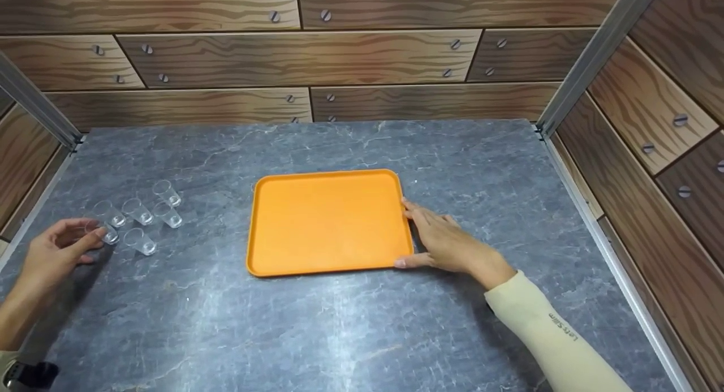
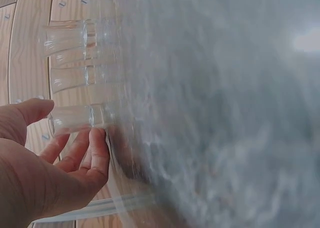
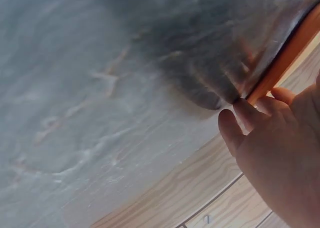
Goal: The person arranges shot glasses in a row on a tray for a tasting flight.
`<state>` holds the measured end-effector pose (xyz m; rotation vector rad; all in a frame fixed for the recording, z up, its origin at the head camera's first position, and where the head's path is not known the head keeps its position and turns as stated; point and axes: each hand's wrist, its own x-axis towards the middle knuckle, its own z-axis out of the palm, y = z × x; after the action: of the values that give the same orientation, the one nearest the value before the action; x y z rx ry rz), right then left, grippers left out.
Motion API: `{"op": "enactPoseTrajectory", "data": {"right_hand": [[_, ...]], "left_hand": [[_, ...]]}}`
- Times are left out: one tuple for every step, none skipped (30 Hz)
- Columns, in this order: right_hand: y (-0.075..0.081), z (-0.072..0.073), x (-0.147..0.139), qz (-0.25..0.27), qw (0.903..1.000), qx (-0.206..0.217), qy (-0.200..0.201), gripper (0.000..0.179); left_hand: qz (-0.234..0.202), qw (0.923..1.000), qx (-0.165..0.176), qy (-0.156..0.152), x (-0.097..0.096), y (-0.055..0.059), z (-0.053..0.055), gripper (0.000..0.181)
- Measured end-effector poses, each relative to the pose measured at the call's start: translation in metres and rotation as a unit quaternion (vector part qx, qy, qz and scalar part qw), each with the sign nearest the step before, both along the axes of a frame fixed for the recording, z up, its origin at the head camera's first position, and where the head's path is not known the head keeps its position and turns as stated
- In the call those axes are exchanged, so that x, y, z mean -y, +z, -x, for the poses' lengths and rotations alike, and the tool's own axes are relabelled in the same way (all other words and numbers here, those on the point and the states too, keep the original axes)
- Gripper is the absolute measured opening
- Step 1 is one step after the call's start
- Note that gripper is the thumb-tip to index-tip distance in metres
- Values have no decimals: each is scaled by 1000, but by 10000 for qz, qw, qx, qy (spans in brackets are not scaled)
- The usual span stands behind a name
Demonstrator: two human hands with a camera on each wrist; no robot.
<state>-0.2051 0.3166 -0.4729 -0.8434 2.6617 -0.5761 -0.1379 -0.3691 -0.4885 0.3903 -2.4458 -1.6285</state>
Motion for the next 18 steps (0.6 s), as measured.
{"op": "enactPoseTrajectory", "data": {"right_hand": [[-1,0,0,3,10000,-48,31,106],[-1,0,1,9,9999,-89,55,105],[-1,0,1,19,9999,-129,73,105],[-1,1,1,15,9998,-156,89,104],[-1,2,1,17,9998,-174,99,104],[-1,3,1,9,9998,-172,91,104],[-1,4,0,19,9998,-169,83,105],[-1,5,1,43,9999,-155,61,105],[0,5,1,76,9999,-149,37,103],[0,6,1,107,9999,-136,10,101],[0,6,1,147,9998,-127,-18,99],[0,6,1,188,9997,-123,-42,97],[0,6,1,230,9997,-110,-66,94],[0,6,1,262,9996,-96,-87,92],[0,5,1,278,9995,-82,-101,91],[1,5,2,288,9995,-55,-118,91],[1,5,2,296,9995,-33,-127,91],[1,4,2,289,9995,4,-134,92]], "left_hand": [[31,10000,-2,-29,1,1,0,41],[59,10000,-2,-57,2,2,0,41],[72,9999,-4,-78,3,3,0,41],[68,9999,-2,-96,3,2,0,42],[58,9999,-3,-110,3,2,-1,42],[43,9999,-6,-115,3,2,-1,41],[39,9999,-14,-113,3,2,-1,41],[44,9999,-17,-108,3,2,-2,40],[55,9999,-25,-100,3,3,-2,39],[59,9999,-36,-92,4,3,-3,39],[77,9999,-46,-88,4,3,-3,38],[96,9999,-59,-80,4,3,-3,37],[114,9999,-72,-71,4,4,-3,36],[131,9999,-82,-67,4,4,-4,35],[151,9998,-87,-62,4,4,-4,34],[162,9998,-83,-61,4,4,-5,34],[183,9998,-70,-58,5,3,-6,34],[191,9998,-55,-49,5,3,-7,34]]}}
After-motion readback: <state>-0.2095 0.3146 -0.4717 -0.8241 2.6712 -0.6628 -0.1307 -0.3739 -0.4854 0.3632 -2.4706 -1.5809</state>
